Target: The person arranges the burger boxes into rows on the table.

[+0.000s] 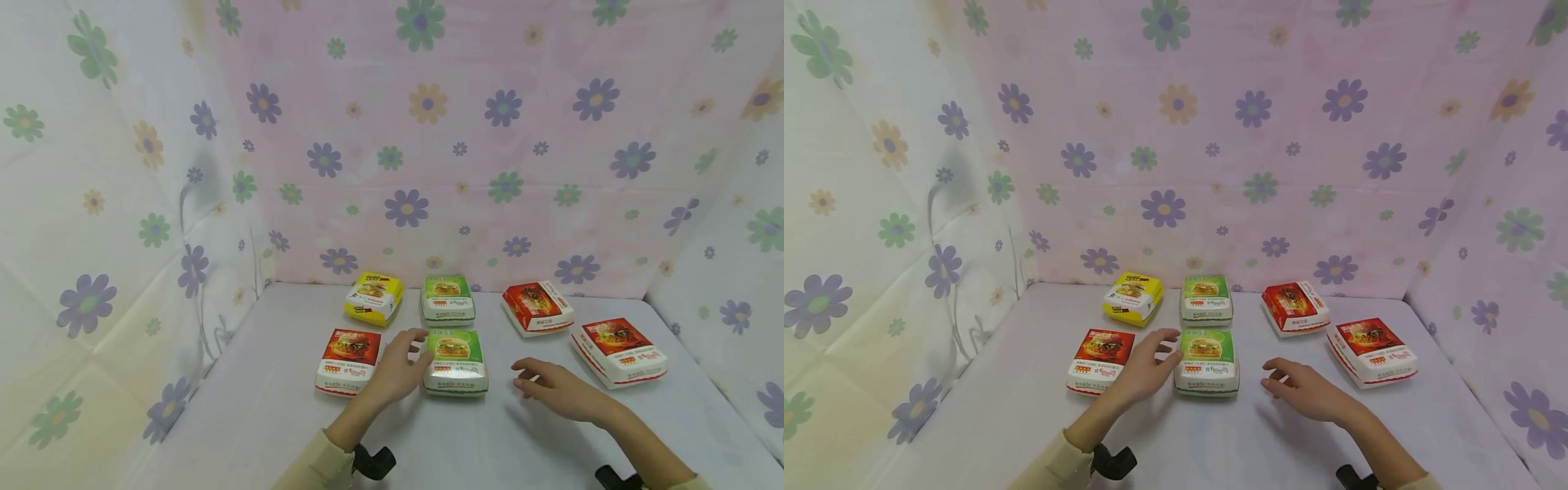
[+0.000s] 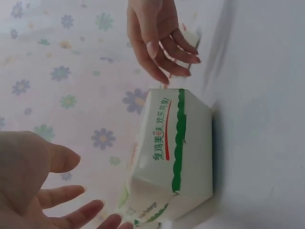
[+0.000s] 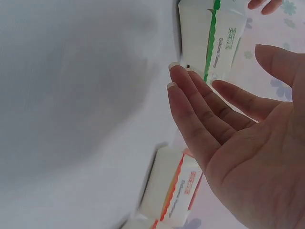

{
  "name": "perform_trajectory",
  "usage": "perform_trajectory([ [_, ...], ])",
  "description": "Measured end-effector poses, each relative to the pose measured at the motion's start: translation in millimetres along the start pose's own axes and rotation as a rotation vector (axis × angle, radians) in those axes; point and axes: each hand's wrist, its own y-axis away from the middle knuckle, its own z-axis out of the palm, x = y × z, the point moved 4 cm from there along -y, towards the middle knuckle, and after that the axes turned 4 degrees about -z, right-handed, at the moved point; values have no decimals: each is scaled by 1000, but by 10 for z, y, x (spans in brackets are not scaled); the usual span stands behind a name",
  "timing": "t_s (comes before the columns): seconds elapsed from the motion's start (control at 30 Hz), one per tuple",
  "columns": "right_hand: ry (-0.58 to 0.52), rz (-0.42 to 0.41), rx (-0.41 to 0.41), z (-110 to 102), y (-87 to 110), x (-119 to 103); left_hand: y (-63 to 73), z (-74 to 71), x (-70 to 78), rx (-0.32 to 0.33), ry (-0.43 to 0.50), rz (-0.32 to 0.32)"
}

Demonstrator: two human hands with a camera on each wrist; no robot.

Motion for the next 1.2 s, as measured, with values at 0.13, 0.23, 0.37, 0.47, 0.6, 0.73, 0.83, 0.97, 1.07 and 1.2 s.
perform_trajectory([
  [0.13, 33, -1, 19, -98, 56, 1, -39, -21, 92, 21, 14, 62],
  [0.23, 50, 3, 27, -163, 86, 1, -75, -20, 173, 7, 25, 92],
  [0.37, 58, -12, 37, -247, 113, 0, -129, 17, 283, -32, 48, 112],
  [0.47, 75, -16, 61, -312, 131, -1, -163, 66, 356, -60, 56, 124],
  [0.6, 108, 6, 103, -395, 160, 2, -218, 145, 439, -89, 54, 132],
  [0.73, 144, -1, 131, -480, 167, 3, -295, 225, 522, -101, 38, 128],
  [0.83, 180, -9, 144, -561, 177, 5, -355, 293, 596, -113, 15, 129],
  [0.97, 249, -12, 178, -708, 196, -6, -419, 392, 691, -141, 1, 121],
  [1.07, 299, -32, 208, -819, 178, -28, -453, 456, 750, -160, 15, 93],
  [1.2, 352, -71, 238, -941, 134, -40, -507, 547, 806, -179, 33, 62],
])
